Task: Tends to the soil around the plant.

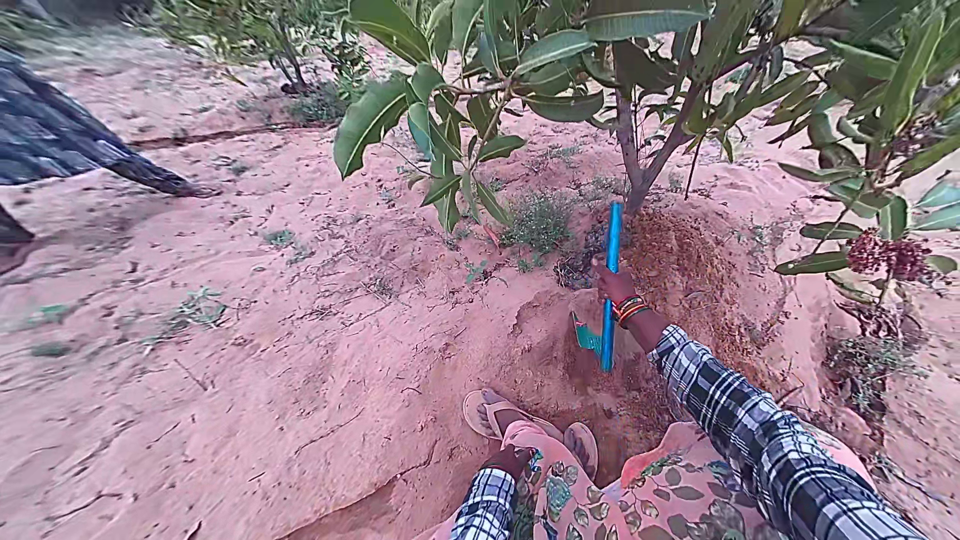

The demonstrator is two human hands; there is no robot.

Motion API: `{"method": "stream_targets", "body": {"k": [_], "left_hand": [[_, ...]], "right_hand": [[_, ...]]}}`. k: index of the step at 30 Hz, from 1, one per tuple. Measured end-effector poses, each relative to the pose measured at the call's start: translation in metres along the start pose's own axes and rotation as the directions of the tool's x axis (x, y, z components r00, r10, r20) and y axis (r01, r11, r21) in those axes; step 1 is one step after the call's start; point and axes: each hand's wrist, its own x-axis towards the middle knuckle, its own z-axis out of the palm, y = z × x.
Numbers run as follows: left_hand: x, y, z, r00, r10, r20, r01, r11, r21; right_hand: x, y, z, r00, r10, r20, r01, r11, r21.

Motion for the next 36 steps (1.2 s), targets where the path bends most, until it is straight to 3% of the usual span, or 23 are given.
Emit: {"method": "stream_targets", "body": {"k": [2, 5, 7, 10, 15, 21, 24, 26, 29, 31, 33, 36], "left_hand": [[0.003, -0.002, 0.001, 1.0, 0.01, 0.01, -0.01, 1.0, 0.019], [0.001, -0.001, 0.001, 1.0, 0.028, 0.011, -0.029, 0.999, 0.027], [-0.002, 0.0, -0.003, 0.999, 0.035, -0.007, -0.035, 0.999, 0.013], [-0.003, -0.001, 0.001, 0.998, 0.053, -0.019, -0.053, 0.999, 0.01], [0.002, -0.007, 0.007, 0.996, 0.06, -0.062, -0.059, 0.998, 0.024], [-0.007, -0.002, 0.008, 0.991, 0.05, -0.121, -0.05, 0.999, 0.003], [-0.012, 0.004, 0.013, 0.952, -0.021, -0.306, 0.009, 0.999, -0.041], [-0.024, 0.019, 0.015, 0.864, -0.045, -0.501, -0.011, 0.994, -0.108], [-0.031, 0.051, 0.022, 0.779, 0.134, -0.612, -0.326, 0.921, -0.214], [-0.033, 0.078, 0.032, 0.828, 0.295, -0.477, -0.508, 0.754, -0.416], [-0.031, 0.103, 0.043, 0.859, 0.393, -0.329, -0.511, 0.615, -0.6], [-0.013, 0.128, 0.06, 0.867, 0.398, -0.3, -0.484, 0.528, -0.698]], "right_hand": [[0.04, -0.039, -0.01, 0.995, -0.075, -0.067, 0.069, 0.994, -0.081], [0.056, -0.057, -0.027, 0.996, 0.06, -0.066, -0.07, 0.986, -0.149], [0.027, -0.042, -0.025, 0.992, 0.129, 0.007, -0.127, 0.983, -0.136], [-0.038, -0.008, -0.035, 0.948, 0.244, 0.206, -0.179, 0.94, -0.292], [-0.092, 0.035, -0.074, 0.86, 0.333, 0.386, -0.082, 0.838, -0.54], [-0.089, 0.094, -0.099, 0.902, 0.304, 0.306, -0.08, 0.815, -0.574], [-0.092, 0.108, -0.089, 0.902, 0.311, 0.298, -0.101, 0.825, -0.556], [-0.094, 0.112, -0.082, 0.882, 0.342, 0.325, -0.101, 0.81, -0.578], [-0.099, 0.123, -0.074, 0.815, 0.426, 0.393, -0.087, 0.761, -0.643], [-0.102, 0.138, -0.069, 0.748, 0.487, 0.452, -0.026, 0.701, -0.713], [-0.112, 0.144, -0.064, 0.673, 0.537, 0.509, 0.105, 0.612, -0.784], [-0.128, 0.142, -0.056, 0.511, 0.628, 0.586, 0.443, 0.392, -0.806]]}}
